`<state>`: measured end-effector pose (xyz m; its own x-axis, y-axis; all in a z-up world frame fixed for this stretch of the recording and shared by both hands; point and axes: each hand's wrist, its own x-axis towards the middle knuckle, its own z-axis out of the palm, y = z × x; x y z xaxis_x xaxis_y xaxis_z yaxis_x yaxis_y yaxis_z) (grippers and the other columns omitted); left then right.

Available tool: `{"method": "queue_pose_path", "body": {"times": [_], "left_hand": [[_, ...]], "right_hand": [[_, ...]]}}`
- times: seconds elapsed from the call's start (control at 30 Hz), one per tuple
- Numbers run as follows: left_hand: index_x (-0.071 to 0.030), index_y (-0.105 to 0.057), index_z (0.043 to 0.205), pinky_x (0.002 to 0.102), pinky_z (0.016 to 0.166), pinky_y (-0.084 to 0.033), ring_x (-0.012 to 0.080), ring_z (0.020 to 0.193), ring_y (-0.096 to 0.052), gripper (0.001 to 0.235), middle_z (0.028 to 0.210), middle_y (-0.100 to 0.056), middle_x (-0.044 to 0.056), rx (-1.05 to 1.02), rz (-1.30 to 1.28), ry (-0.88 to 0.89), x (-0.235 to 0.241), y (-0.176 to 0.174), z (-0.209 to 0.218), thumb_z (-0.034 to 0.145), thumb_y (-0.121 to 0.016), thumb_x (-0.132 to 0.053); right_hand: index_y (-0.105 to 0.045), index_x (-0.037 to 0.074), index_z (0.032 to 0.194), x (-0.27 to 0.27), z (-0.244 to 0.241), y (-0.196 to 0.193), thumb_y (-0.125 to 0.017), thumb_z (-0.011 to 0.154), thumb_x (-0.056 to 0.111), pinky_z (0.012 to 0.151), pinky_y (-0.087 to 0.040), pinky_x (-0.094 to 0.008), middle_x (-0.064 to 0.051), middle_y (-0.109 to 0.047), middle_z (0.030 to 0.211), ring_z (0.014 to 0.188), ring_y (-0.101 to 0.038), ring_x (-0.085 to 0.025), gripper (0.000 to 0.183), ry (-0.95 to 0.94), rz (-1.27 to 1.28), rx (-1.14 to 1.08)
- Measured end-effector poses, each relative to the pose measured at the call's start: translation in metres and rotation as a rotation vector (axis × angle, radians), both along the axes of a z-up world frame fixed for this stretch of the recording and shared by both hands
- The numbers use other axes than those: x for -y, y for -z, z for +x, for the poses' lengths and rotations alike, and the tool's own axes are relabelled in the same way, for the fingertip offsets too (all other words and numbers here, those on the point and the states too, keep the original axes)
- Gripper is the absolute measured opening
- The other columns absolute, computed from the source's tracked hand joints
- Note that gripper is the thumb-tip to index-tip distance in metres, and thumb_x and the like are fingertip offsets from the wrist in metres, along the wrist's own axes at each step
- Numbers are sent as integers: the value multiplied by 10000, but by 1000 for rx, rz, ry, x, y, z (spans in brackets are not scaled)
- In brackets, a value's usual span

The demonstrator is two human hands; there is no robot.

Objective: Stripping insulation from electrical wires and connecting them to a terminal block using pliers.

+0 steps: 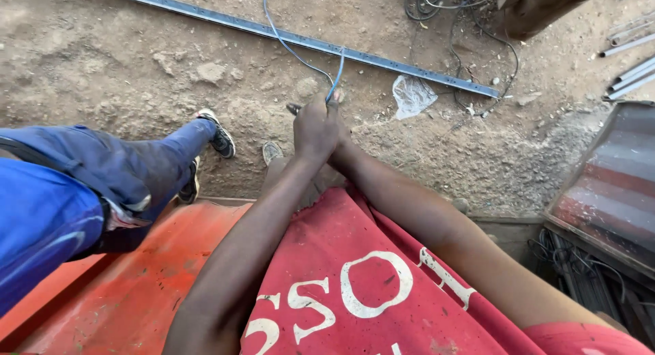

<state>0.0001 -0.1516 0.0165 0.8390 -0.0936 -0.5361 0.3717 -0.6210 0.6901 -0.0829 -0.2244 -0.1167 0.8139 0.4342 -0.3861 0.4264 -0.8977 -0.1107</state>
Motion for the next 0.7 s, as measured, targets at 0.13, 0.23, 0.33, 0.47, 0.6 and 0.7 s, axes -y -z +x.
{"method": "queue_pose_path", "body": {"times": [0.13, 0.23, 0.33, 0.47, 0.6, 0.7], "left_hand": [[-53, -598, 896, 620, 837, -541, 507, 955, -683, 505, 851, -685, 271, 122, 82, 1, 2, -7, 27, 1042, -445, -511], [-41, -571, 853, 627, 803, -551, 515, 909, -696, 498, 810, -675, 280, 288, 148, 19, 3, -20, 76, 1051, -460, -485], [-28, -593, 847, 645, 769, -544, 519, 910, -695, 524, 808, -686, 286, 410, 179, 24, 9, -35, 118, 1053, -451, -488], [-47, -578, 855, 632, 770, -553, 506, 913, -695, 508, 809, -677, 270, 547, 184, 22, 15, -53, 169, 1047, -464, -503], [-50, -585, 873, 612, 765, -547, 509, 905, -682, 448, 800, -658, 268, 661, 46, -78, 16, -72, 190, 1041, -505, -458], [-100, -571, 796, 423, 682, -487, 322, 730, -596, 474, 672, -576, 131, 715, -283, -265, 6, -95, 208, 1073, -431, -458]], "right_hand": [[-603, 193, 1017, -7, 36, -12, -536, 863, 359, 656, -499, -479, -99, -562, 839, 874, -566, -373, 237, 104, 33, 8], [-586, 184, 1085, -13, 97, -24, -542, 876, 393, 680, -509, -492, -115, -569, 904, 909, -578, -379, 299, 202, 75, 87], [-569, 175, 1152, -14, 164, -39, -548, 888, 427, 703, -518, -505, -132, -577, 968, 945, -590, -385, 366, 296, 115, 179], [-546, 163, 1243, -12, 236, -68, -556, 904, 473, 735, -531, -523, -154, -587, 1054, 992, -605, -393, 458, 399, 175, 276], [-524, 152, 1333, -3, 280, -93, -565, 921, 518, 766, -544, -540, -177, -597, 1140, 1039, -621, -401, 553, 504, 229, 329], [-507, 143, 1401, 10, 312, -100, -571, 933, 552, 790, -554, -554, -193, -604, 1205, 1074, -633, -407, 624, 605, 285, 353]]}}
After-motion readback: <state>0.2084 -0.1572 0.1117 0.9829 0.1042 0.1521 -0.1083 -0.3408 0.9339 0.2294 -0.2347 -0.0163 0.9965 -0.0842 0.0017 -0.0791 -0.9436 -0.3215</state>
